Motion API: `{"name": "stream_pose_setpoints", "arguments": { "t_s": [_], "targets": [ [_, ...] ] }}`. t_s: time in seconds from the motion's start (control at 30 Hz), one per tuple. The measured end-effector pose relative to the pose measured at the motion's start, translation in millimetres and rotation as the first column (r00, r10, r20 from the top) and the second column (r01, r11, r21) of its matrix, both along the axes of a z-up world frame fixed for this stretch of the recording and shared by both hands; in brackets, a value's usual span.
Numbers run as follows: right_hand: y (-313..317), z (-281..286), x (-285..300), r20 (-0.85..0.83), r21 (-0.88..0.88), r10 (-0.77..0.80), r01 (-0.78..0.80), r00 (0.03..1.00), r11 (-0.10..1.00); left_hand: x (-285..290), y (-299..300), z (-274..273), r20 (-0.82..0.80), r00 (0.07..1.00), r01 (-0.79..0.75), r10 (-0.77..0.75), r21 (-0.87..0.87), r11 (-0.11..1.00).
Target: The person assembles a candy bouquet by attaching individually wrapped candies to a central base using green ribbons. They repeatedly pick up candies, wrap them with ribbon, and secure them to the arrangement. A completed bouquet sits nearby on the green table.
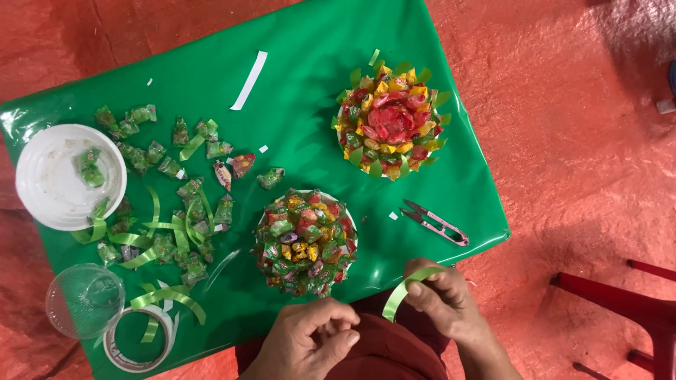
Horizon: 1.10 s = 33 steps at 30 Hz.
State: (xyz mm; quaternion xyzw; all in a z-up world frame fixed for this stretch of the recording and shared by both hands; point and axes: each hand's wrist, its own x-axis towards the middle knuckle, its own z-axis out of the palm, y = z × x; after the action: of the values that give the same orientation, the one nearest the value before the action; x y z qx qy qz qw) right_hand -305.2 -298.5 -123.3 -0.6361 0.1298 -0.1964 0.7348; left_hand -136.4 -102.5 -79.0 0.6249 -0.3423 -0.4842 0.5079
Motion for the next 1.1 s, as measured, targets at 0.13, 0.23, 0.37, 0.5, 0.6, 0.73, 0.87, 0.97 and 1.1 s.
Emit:
{"name": "stream_pose_setpoints", "arguments": {
  "t_s": [0.13, 0.23, 0.37, 0.5, 0.6, 0.73, 0.87, 0.97, 1.1],
  "targets": [
    [25, 12, 8, 0.043, 0.04, -0.111, 0.109, 0.993, 0.993, -24, -8, -13, 0.41, 0.907, 0.009, 0.099, -0.253, 0.968],
    [58, 8, 8, 0.011, -0.093, -0.326, 0.325, 0.945, 0.941, -55, -3, -41, -0.123, 0.987, -0.12, 0.104, -0.136, 0.983],
    [82, 16, 24, 0.132, -0.165, -0.18, 0.2, 0.975, 0.966, -62, 0, -56, -0.495, 0.798, -0.53, 0.344, -0.302, 0.792],
    [50, 28, 19, 0.049, -0.621, 0.017, 0.017, 0.999, 0.783, -44, 12, -38, -0.652, 0.698, -0.619, 0.297, -0.341, 0.707],
    [-5, 1, -12, -0.077, -0.858, -0.343, 0.113, 0.936, 0.502, -44, 64, -51, -0.629, 0.712, -0.585, 0.311, -0.287, 0.759],
    [-47, -20, -13, -0.27, -0.956, -0.55, -0.155, 0.79, 0.247, -43, 33, -15, -0.408, 0.832, -0.394, 0.375, 0.04, 0.918],
    [-47, -37, -21, -0.247, -0.969, -0.556, -0.194, 0.794, 0.154, -39, 1, -12, -0.467, 0.884, 0.021, 0.029, 0.102, 0.995],
    [-47, -38, -51, -0.351, -0.902, -0.545, -0.118, 0.761, 0.416, -43, -17, -17, -0.471, 0.873, 0.13, -0.128, -0.029, 0.991],
    [-28, -9, -97, -0.623, 0.0, -0.196, 0.251, 0.758, 0.968, -59, -35, -49, -0.617, 0.772, 0.167, -0.154, -0.037, 0.985]
  ]
}}
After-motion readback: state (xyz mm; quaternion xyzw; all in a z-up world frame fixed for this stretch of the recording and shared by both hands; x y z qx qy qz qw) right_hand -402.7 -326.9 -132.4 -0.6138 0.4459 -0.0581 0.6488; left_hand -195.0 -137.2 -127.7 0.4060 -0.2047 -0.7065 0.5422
